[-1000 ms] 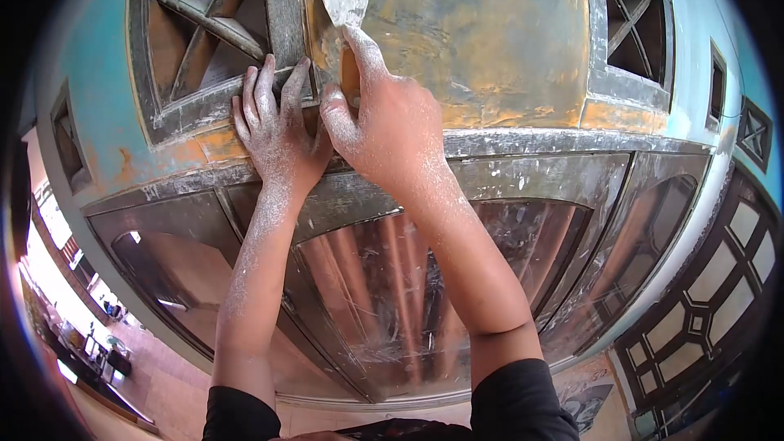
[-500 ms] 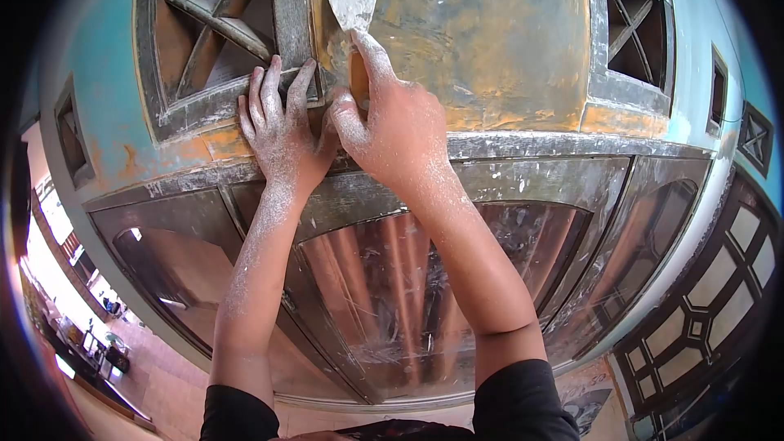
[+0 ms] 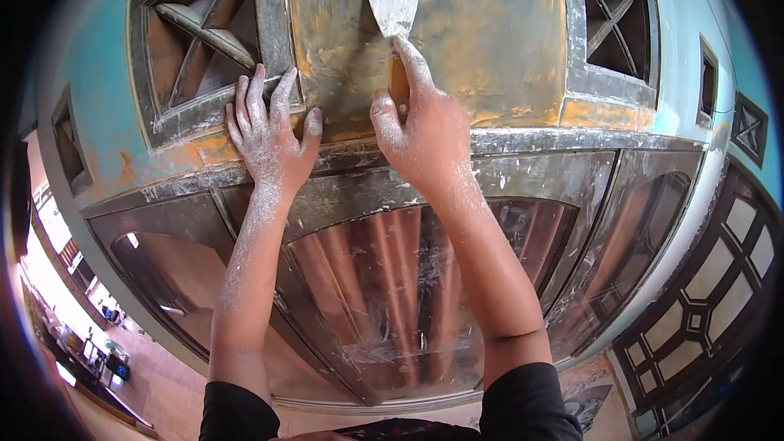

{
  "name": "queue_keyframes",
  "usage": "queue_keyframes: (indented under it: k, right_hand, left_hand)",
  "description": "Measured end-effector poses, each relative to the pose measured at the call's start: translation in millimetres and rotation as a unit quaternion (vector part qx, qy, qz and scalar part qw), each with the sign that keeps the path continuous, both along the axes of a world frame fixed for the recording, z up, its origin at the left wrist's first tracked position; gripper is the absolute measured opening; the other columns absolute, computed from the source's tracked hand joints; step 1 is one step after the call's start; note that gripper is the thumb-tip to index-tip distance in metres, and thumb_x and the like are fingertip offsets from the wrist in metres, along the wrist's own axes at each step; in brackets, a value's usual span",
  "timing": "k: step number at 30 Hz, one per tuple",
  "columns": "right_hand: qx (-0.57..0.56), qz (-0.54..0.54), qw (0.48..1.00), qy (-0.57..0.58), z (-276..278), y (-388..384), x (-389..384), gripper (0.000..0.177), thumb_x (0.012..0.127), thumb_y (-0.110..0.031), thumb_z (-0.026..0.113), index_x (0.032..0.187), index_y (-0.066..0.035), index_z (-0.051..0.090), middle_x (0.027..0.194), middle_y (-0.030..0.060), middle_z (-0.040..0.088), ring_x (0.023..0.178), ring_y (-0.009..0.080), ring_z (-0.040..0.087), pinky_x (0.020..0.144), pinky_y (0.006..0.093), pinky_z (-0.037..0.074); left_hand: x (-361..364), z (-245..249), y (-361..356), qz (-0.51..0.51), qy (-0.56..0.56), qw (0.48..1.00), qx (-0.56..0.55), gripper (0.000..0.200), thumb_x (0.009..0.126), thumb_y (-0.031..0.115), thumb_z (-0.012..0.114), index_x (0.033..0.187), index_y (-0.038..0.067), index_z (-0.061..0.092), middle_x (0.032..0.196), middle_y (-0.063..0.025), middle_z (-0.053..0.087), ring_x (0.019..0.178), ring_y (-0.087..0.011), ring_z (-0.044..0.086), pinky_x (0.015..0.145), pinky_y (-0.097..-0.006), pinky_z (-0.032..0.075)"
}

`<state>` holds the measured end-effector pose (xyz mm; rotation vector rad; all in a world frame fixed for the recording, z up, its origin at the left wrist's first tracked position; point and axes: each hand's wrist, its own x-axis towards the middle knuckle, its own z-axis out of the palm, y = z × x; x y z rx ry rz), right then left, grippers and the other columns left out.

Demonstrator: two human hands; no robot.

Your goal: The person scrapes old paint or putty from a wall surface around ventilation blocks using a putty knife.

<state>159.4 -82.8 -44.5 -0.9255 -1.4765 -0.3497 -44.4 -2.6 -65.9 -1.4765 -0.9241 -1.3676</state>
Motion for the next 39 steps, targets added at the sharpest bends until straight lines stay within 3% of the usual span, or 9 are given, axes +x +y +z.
queue_keyframes:
  k: [10, 12, 15, 17, 25, 32, 39]
  right_hand:
    - [-0.028, -0.021, 0.998, -0.056, 26, -2, 12, 0.065, 0.092, -0.027, 0.06, 0.153, -0.013, 0.04, 0.073, 0.021, 0.07, 0.074, 0.0452, 0.069, 0.071, 0.0551, 0.054]
    - [-0.039, -0.019, 0.997, -0.06, 34, -1, 13, 0.065, 0.092, -0.027, 0.06, 0.153, -0.013, 0.04, 0.073, 0.0208, 0.07, 0.074, 0.0451, 0.069, 0.071, 0.0552, 0.054]
    - [0.032, -0.017, 0.997, -0.067, 43, 11, 16, 0.065, 0.092, -0.03, 0.061, 0.152, -0.013, 0.042, 0.074, 0.0211, 0.07, 0.075, 0.045, 0.069, 0.072, 0.0553, 0.054]
    - [0.016, -0.013, 0.997, -0.071, 35, 6, 19, 0.065, 0.092, -0.03, 0.061, 0.152, -0.013, 0.042, 0.074, 0.0212, 0.07, 0.076, 0.0448, 0.069, 0.072, 0.055, 0.055]
    - [-0.006, -0.023, 0.996, -0.09, 49, -4, 35, 0.066, 0.093, -0.03, 0.059, 0.154, -0.013, 0.039, 0.074, 0.0215, 0.07, 0.077, 0.0457, 0.069, 0.072, 0.055, 0.054]
    - [-0.023, -0.05, 0.998, -0.011, 17, -15, 109, 0.048, 0.098, -0.03, 0.058, 0.139, -0.011, 0.042, 0.076, 0.0236, 0.07, 0.077, 0.0478, 0.068, 0.071, 0.0568, 0.051]
    - [0.057, -0.088, 0.994, -0.02, 101, 3, 120, 0.041, 0.097, -0.03, 0.058, 0.133, -0.012, 0.05, 0.083, 0.0224, 0.072, 0.085, 0.0481, 0.069, 0.078, 0.0571, 0.052]
  left_hand:
    - [3, 11, -2, 0.013, 0.016, 1.0, -0.01, 0.068, 0.089, 0.043, 0.065, 0.152, 0.023, 0.048, 0.167, -0.0115, 0.027, 0.154, -0.0414, 0.018, 0.12, -0.0684, 0.01]
    - [12, 23, -6, -0.024, 0.044, 0.999, -0.013, 0.072, 0.091, 0.041, 0.063, 0.157, 0.021, 0.04, 0.169, -0.0094, 0.024, 0.156, -0.0404, 0.014, 0.121, -0.0687, 0.007]
    - [34, 55, -15, -0.003, 0.066, 0.998, -0.014, 0.073, 0.094, 0.04, 0.062, 0.159, 0.021, 0.037, 0.169, -0.0099, 0.024, 0.157, -0.0407, 0.011, 0.12, -0.0701, 0.006]
    - [46, 68, -5, 0.008, 0.064, 0.998, 0.004, 0.073, 0.097, 0.041, 0.061, 0.161, 0.024, 0.032, 0.17, -0.0095, 0.021, 0.157, -0.0411, 0.011, 0.12, -0.0706, 0.008]
    - [56, 64, 1, 0.008, 0.064, 0.998, -0.009, 0.074, 0.098, 0.044, 0.058, 0.163, 0.026, 0.027, 0.172, -0.0076, 0.016, 0.157, -0.0406, 0.008, 0.121, -0.0706, 0.005]
    - [62, 63, 2, 0.023, 0.092, 0.995, -0.011, 0.074, 0.098, 0.042, 0.055, 0.164, 0.025, 0.025, 0.172, -0.0119, 0.012, 0.158, -0.0402, 0.006, 0.121, -0.0709, 0.003]
    - [109, 128, 4, 0.037, 0.149, 0.988, 0.035, 0.072, 0.097, 0.049, 0.051, 0.162, 0.029, 0.029, 0.171, -0.0115, 0.018, 0.157, -0.0395, 0.013, 0.123, -0.066, 0.009]
